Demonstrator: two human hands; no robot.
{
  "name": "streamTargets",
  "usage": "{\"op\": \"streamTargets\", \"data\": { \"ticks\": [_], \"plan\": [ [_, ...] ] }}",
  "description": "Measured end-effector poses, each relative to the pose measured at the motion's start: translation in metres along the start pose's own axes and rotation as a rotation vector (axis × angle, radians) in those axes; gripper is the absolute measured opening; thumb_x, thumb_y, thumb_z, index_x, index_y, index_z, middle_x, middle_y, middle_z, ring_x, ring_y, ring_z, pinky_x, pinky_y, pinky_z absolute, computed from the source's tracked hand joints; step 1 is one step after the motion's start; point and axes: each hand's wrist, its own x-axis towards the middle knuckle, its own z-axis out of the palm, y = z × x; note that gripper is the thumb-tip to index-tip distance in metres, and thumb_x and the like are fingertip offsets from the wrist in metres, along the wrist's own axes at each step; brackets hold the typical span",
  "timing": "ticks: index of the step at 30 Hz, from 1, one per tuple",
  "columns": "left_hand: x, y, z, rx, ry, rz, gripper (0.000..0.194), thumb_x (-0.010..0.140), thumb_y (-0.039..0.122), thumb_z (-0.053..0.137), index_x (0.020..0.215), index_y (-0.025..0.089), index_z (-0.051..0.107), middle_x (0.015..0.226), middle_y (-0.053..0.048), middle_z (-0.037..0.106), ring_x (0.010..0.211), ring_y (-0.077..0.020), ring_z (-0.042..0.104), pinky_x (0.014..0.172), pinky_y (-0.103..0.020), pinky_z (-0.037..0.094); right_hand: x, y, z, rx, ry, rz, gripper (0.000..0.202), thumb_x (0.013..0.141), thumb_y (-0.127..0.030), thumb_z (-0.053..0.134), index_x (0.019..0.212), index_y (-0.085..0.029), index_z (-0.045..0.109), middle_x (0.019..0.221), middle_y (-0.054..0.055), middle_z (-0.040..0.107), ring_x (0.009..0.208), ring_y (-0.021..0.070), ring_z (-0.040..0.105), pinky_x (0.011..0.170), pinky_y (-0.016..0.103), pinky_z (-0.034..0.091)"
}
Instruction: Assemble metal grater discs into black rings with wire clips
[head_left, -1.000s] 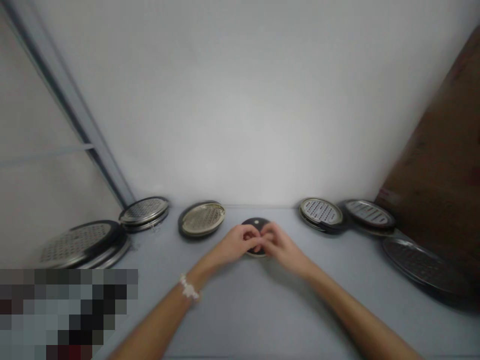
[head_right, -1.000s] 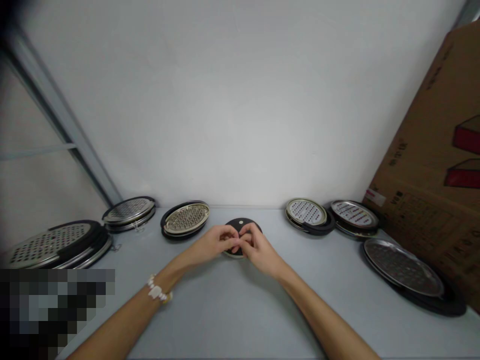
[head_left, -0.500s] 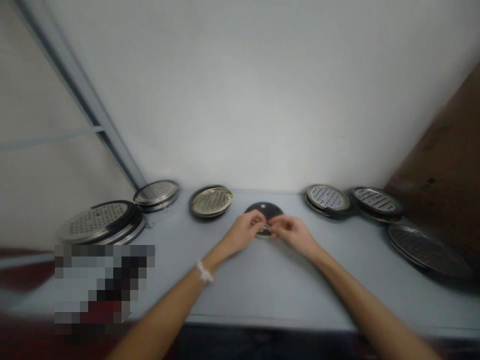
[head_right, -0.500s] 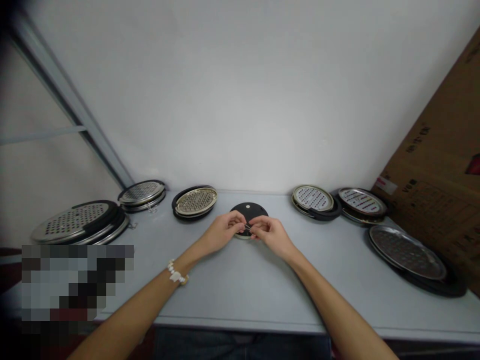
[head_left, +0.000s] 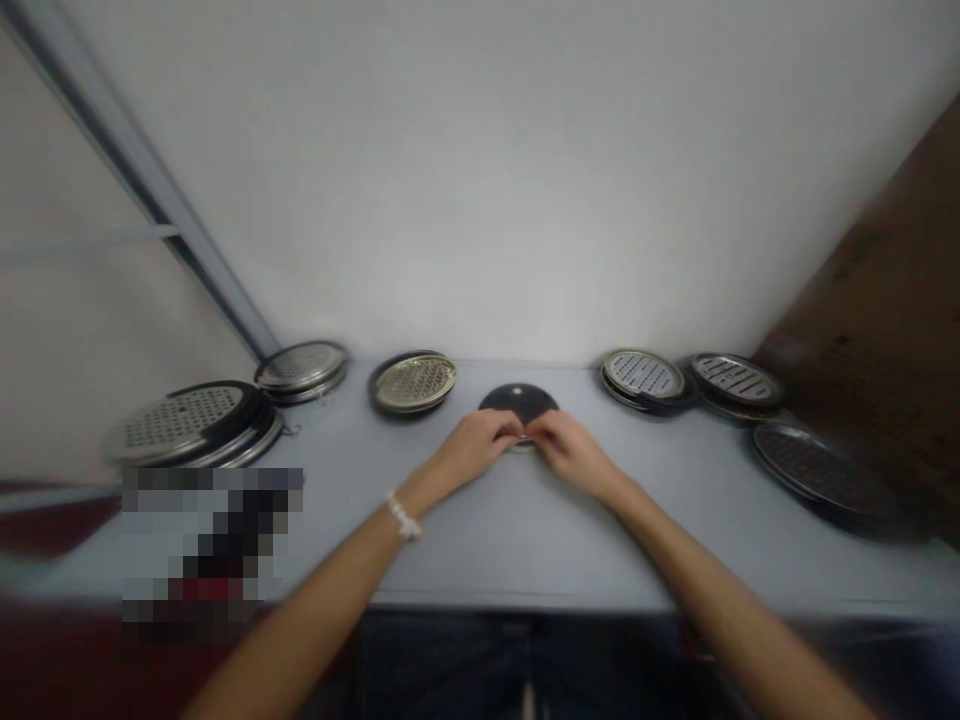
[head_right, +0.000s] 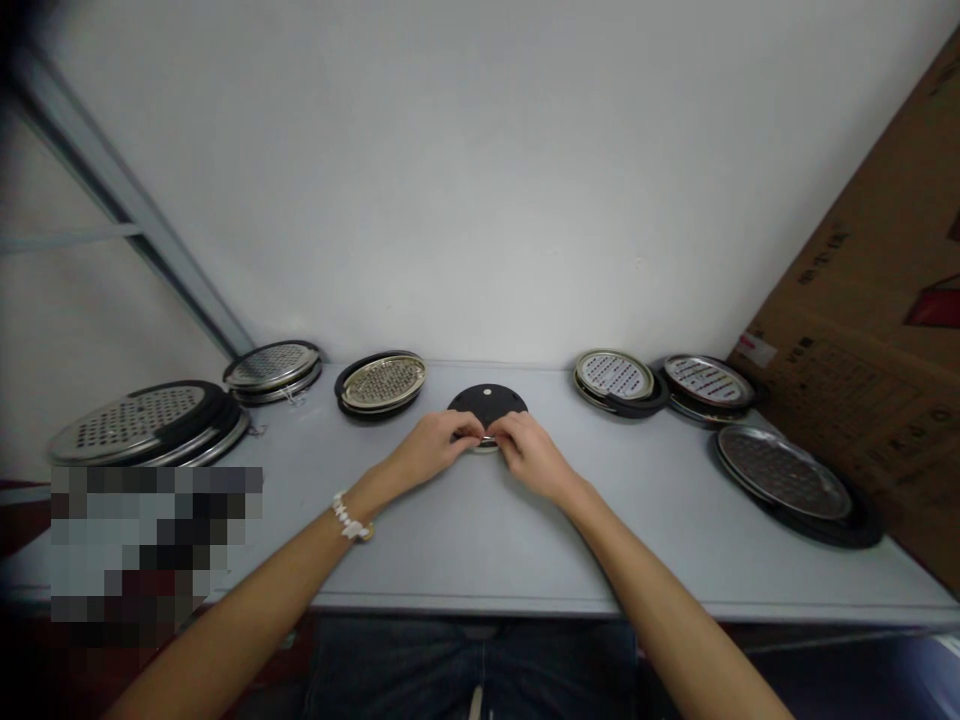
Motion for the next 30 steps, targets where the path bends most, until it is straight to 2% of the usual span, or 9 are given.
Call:
{"op": "streamTargets", "data": {
  "ticks": [10,30],
  "plan": [
    [0.001,-0.003,0.001,-0.004,0.006,0.008,0.015,0.087,0.011,0.061,0.09,0.019,0.074,0.093,-0.005,0.076,0.087,-0.0179,0.066,0.084,-0.028,0.045,0.001,0.002,-0.004,0.06,-0.029,0.014,0.02,0.087,-0.008,0.054,0.087,-0.02,0.07,0.091,0.006,0.07,0.088,0.0202,0.064,0.083,0.034,0.048],
    [0.006,-0.01,0.004,-0.035,-0.027,0.077,0.014,0.084,0.011,0.062,0.084,0.018,0.074,0.087,-0.004,0.073,0.085,-0.0174,0.063,0.083,-0.029,0.045,0.001,0.0,-0.007,-0.067,-0.098,-0.055,0.022,0.088,-0.008,0.05,0.084,-0.02,0.068,0.089,0.008,0.066,0.088,0.0218,0.059,0.081,0.034,0.047]
  ]
}}
